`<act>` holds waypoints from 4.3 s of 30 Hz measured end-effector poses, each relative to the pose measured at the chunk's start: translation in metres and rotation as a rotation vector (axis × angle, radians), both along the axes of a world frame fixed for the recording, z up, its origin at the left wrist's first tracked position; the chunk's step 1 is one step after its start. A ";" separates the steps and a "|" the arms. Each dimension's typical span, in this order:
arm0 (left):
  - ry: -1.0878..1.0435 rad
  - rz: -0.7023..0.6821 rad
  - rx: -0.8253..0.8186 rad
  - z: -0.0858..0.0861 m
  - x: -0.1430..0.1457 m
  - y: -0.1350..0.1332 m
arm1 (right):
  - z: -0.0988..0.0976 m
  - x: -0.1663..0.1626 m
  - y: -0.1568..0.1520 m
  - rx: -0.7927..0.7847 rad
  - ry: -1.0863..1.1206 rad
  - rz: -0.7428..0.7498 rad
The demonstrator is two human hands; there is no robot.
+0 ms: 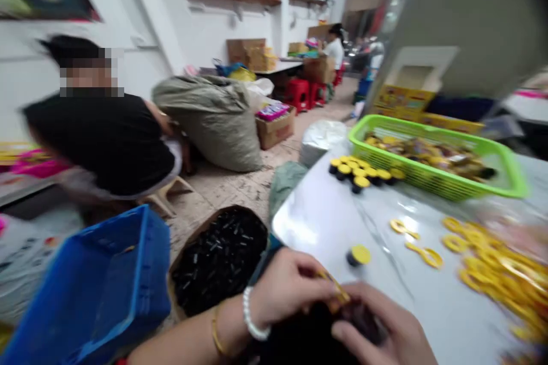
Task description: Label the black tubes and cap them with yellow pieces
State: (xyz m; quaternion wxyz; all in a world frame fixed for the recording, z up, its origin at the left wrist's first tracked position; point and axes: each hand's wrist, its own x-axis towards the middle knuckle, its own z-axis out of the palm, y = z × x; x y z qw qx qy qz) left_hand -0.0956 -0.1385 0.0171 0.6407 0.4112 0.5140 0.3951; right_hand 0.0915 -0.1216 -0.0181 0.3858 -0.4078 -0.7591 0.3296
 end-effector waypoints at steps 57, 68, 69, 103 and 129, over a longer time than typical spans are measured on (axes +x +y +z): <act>-0.477 0.080 -0.248 -0.014 0.038 0.047 | 0.029 0.007 0.006 -0.201 0.197 -0.423; -0.423 0.011 -0.301 -0.013 0.037 0.038 | 0.008 0.008 -0.002 -0.001 0.271 -0.553; -0.425 -0.007 -0.297 -0.012 0.037 0.038 | 0.008 0.010 -0.002 -0.007 0.281 -0.567; -0.319 -0.625 -0.049 0.011 0.073 0.109 | 0.035 0.080 0.010 0.488 -0.188 -0.410; -0.251 -0.592 0.207 -0.017 0.094 0.159 | 0.014 0.090 0.063 0.504 -0.315 -0.409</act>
